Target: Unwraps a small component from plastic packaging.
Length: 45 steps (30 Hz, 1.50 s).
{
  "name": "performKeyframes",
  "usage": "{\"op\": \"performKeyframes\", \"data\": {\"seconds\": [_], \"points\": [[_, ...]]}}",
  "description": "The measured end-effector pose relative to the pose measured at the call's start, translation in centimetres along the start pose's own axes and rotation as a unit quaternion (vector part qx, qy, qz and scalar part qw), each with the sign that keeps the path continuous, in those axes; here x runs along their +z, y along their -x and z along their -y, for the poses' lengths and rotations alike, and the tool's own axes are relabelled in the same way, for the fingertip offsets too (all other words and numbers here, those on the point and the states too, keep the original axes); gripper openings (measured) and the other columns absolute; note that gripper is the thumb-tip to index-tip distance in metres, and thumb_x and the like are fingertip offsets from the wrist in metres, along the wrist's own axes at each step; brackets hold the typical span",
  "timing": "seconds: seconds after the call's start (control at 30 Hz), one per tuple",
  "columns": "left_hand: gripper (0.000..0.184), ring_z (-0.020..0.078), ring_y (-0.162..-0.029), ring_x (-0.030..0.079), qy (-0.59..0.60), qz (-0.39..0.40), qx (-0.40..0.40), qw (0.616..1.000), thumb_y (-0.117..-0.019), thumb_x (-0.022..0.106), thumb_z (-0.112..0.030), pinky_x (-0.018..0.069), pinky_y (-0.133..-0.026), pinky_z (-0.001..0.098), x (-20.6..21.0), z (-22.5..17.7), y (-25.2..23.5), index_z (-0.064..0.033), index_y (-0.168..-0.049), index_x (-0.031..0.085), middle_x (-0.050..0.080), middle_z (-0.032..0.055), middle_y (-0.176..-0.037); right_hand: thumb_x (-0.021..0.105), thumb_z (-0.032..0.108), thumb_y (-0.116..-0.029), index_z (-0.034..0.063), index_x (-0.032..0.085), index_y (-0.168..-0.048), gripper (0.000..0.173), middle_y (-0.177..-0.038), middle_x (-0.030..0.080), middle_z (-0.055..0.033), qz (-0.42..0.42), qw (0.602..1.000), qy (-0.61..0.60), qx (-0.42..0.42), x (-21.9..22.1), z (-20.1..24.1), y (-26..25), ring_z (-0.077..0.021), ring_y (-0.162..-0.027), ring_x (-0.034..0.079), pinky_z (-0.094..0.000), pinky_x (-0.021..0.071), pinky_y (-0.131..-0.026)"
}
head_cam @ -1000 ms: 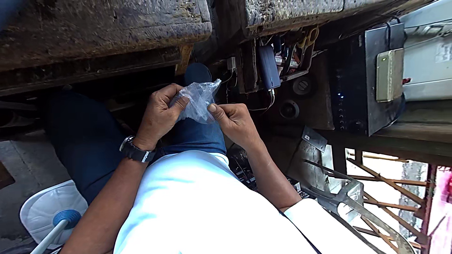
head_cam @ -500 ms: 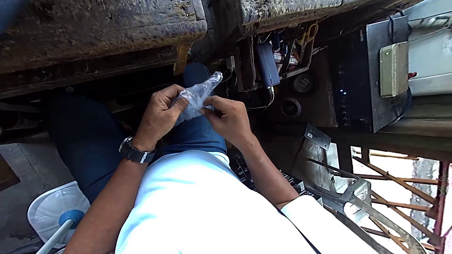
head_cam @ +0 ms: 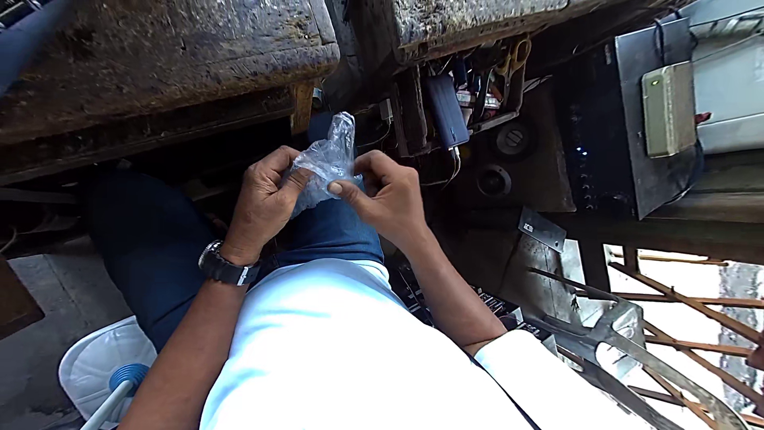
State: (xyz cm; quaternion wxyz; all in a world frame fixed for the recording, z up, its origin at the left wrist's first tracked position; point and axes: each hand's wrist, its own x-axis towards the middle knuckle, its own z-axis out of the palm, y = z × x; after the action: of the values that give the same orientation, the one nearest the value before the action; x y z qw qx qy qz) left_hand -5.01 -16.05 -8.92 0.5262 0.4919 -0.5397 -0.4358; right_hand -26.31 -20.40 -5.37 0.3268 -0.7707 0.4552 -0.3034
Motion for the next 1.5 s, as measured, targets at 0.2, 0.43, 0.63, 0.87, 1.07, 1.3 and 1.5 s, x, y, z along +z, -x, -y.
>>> {"op": "performKeyframes", "data": {"seconds": [0.2, 0.43, 0.63, 0.87, 1.07, 1.3, 1.5], "points": [[0.022, 0.0105, -0.095, 0.069, -0.003, 0.056, 0.001, 0.998, -0.1001, 0.066, -0.014, 0.0603, -0.086, 0.0283, 0.2, 0.5, 0.2, -0.0032, -0.119, 0.064, 0.071, 0.0046, -0.105, 0.062, 0.015, -0.1033, 0.0004, 0.071, -0.097, 0.018, -0.075, 0.064, -0.0027, 0.042, 0.991, -0.129, -0.002, -0.2, 0.1, -0.8, -0.0065, -0.062, 0.056, -0.0241, 0.0486, -0.056], [0.044, 0.0135, -0.109, 0.068, 0.05, 0.106, 0.004, 0.993, -0.0947, 0.071, -0.01, 0.0581, -0.097, 0.0317, 1.3, 1.3, 0.0, -0.0007, -0.134, 0.055, 0.069, 0.0072, -0.117, 0.062, 0.023, -0.104, 0.0077, 0.077, -0.103, 0.021, -0.074, 0.067, 0.0007, 0.186, 0.979, -0.077, -0.034, -1.1, 0.8, -1.4, -0.0066, -0.063, 0.058, -0.0293, 0.0498, -0.058], [0.048, 0.0185, -0.102, 0.071, 0.081, 0.078, 0.011, 0.994, -0.0854, 0.073, 0.008, 0.0623, -0.09, 0.0338, 0.6, 0.8, -0.1, 0.0011, -0.129, 0.053, 0.069, 0.0107, -0.115, 0.073, 0.027, -0.0967, 0.0066, 0.075, -0.088, 0.022, -0.072, 0.067, 0.0, 0.177, 0.982, -0.03, -0.058, -4.2, -0.1, -2.5, -0.0059, -0.062, 0.058, -0.0264, 0.0497, -0.057], [0.048, 0.0074, -0.094, 0.071, 0.066, 0.066, -0.011, 0.996, -0.0861, 0.071, 0.008, 0.0606, -0.08, 0.022, 0.3, -0.4, 0.8, -0.0061, -0.128, 0.052, 0.07, 0.0026, -0.111, 0.062, 0.018, -0.1031, 0.0042, 0.066, -0.089, 0.02, -0.076, 0.06, 0.0059, 0.054, 0.976, -0.182, -0.104, -5.8, 0.2, -3.4, 0.002, -0.066, 0.053, -0.0168, 0.045, -0.059], [0.045, 0.0071, -0.082, 0.069, 0.067, 0.056, 0.004, 0.996, -0.0895, 0.07, 0.005, 0.0593, -0.069, 0.0191, -0.3, -0.4, 1.7, -0.0082, -0.128, 0.05, 0.07, 0.0022, -0.103, 0.073, 0.013, -0.0952, -0.0037, 0.071, -0.113, 0.025, -0.073, 0.063, -0.0027, 0.135, 0.98, -0.135, -0.052, -3.7, -0.1, -3.0, -0.0043, -0.055, 0.048, -0.0208, 0.0407, -0.049], [0.046, 0.0193, -0.094, 0.073, 0.084, 0.028, -0.019, 0.996, -0.0899, 0.066, 0.008, 0.0638, -0.082, 0.0332, 0.4, 0.0, 0.1, -0.0026, -0.132, 0.049, 0.072, 0.0104, -0.11, 0.068, 0.029, -0.0931, 0.0152, 0.075, -0.116, 0.028, -0.078, 0.069, 0.0021, 0.165, 0.979, 0.116, -0.026, -1.3, -0.3, -2.2, -0.0122, -0.064, 0.061, -0.0415, 0.0525, -0.059], [0.042, 0.0185, -0.101, 0.071, 0.079, 0.025, 0.0, 0.997, -0.0913, 0.065, 0.007, 0.0625, -0.088, 0.0335, 0.2, 0.4, -0.2, 0.0001, -0.13, 0.05, 0.07, 0.0107, -0.113, 0.066, 0.008, -0.0972, 0.0031, 0.077, -0.11, 0.018, -0.092, 0.076, -0.0044, 0.105, 0.991, -0.064, -0.055, -1.6, -0.9, -2.0, -0.0051, -0.073, 0.066, -0.0252, 0.0576, -0.066]]}}
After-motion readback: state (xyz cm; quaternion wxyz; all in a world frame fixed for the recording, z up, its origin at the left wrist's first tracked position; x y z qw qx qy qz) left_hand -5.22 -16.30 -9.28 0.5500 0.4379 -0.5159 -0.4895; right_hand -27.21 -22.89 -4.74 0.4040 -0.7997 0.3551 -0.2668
